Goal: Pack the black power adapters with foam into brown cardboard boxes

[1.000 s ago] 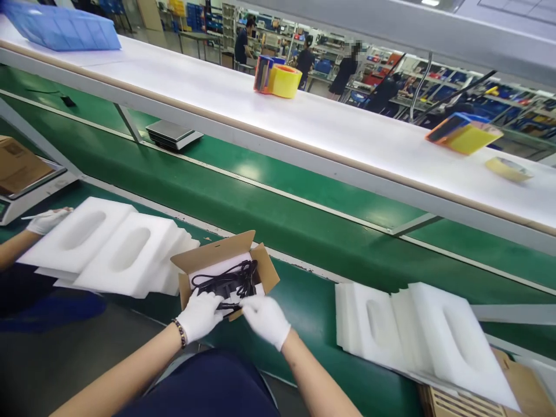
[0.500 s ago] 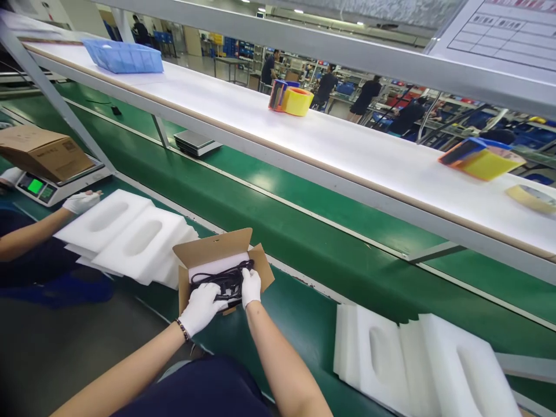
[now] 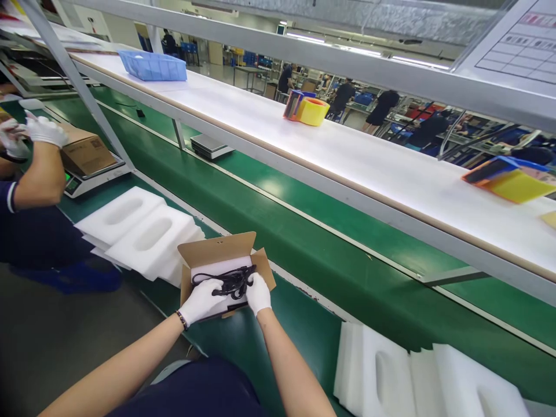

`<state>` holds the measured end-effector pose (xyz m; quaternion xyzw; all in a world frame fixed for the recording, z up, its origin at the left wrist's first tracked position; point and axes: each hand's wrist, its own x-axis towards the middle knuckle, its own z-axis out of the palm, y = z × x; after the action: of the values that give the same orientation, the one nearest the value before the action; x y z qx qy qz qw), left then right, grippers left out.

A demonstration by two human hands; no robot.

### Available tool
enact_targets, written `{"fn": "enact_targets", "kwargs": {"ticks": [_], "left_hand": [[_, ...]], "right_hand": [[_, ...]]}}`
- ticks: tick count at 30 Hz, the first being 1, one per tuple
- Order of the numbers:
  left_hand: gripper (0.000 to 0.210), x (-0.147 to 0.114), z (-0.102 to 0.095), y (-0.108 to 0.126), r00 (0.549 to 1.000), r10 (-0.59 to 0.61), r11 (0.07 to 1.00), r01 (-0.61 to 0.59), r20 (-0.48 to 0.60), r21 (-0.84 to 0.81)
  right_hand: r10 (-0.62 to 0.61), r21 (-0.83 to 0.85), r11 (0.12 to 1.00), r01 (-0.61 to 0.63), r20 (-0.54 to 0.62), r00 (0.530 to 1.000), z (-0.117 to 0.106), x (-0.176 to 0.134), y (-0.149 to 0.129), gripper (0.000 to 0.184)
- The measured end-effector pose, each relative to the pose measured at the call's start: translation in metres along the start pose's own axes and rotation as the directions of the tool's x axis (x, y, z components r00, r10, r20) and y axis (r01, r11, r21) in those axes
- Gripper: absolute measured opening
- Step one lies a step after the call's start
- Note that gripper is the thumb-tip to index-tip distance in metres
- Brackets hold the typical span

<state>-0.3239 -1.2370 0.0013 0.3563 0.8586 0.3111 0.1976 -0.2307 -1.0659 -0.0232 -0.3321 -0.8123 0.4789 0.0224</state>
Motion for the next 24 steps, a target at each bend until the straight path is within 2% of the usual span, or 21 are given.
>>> {"fn": "enact_targets", "kwargs": {"ticks": [1,2,3,4,6,7,8,11,14,16,18,21,24], "left_hand": [[0.020,0.000,-0.001,0.000,1.000,0.002,1.000,-0.002,0.005,-0.016],[0.018,0.000,-0.003,0.000,1.000,0.004,1.000,-0.003,0.009,-0.030],[0.017,0.001,-0.005,0.000,1.000,0.004,0.999,-0.003,0.013,-0.045],[0.017,0.001,-0.007,0.000,1.000,0.003,0.998,-0.002,0.018,-0.060],[0.020,0.002,-0.011,-0.001,1.000,-0.004,0.995,0.007,0.031,-0.096],[0.022,0.003,-0.013,-0.001,0.999,-0.009,0.993,0.013,0.036,-0.117],[0.023,0.004,-0.014,-0.002,0.999,-0.012,0.990,0.018,0.041,-0.138],[0.028,0.010,-0.015,-0.001,0.999,-0.024,0.982,0.031,0.039,-0.185],[0.032,0.017,-0.013,0.000,0.999,-0.036,0.981,0.039,0.019,-0.191],[0.031,0.020,-0.012,0.000,0.999,-0.045,0.981,0.045,0.007,-0.188],[0.029,0.021,-0.012,-0.002,0.999,-0.044,0.981,0.044,0.002,-0.190],[0.027,0.019,-0.015,-0.004,1.000,-0.027,0.979,0.027,0.006,-0.200],[0.026,0.017,-0.016,-0.006,1.000,-0.026,0.979,0.025,-0.001,-0.204]], "right_hand": [[-0.059,-0.079,0.995,0.056,-0.030,0.998,-0.007,0.001,-0.004,0.039],[-0.145,-0.195,0.970,0.143,0.007,0.989,-0.015,0.004,-0.008,0.044],[-0.227,-0.320,0.913,0.252,0.112,0.967,-0.023,0.009,-0.013,0.047],[-0.276,-0.423,0.829,0.366,0.260,0.925,-0.031,0.016,-0.017,0.047],[-0.244,-0.507,0.676,0.534,0.529,0.812,-0.043,0.033,-0.027,0.042],[-0.202,-0.510,0.654,0.558,0.594,0.779,-0.045,0.042,-0.031,0.039],[-0.169,-0.516,0.651,0.556,0.616,0.769,-0.044,0.051,-0.034,0.037],[-0.107,-0.588,0.629,0.509,0.583,0.806,-0.027,0.065,-0.042,0.037],[-0.091,-0.655,0.608,0.450,0.505,0.858,-0.008,0.063,-0.042,0.048],[-0.100,-0.647,0.619,0.444,0.497,0.862,-0.006,0.057,-0.038,0.046],[-0.121,-0.590,0.652,0.476,0.539,0.833,-0.015,0.053,-0.032,0.041],[-0.169,-0.450,0.719,0.529,0.625,0.762,-0.036,0.052,-0.024,0.042],[-0.212,-0.320,0.784,0.533,0.668,0.714,-0.048,0.056,-0.022,0.037]]}}
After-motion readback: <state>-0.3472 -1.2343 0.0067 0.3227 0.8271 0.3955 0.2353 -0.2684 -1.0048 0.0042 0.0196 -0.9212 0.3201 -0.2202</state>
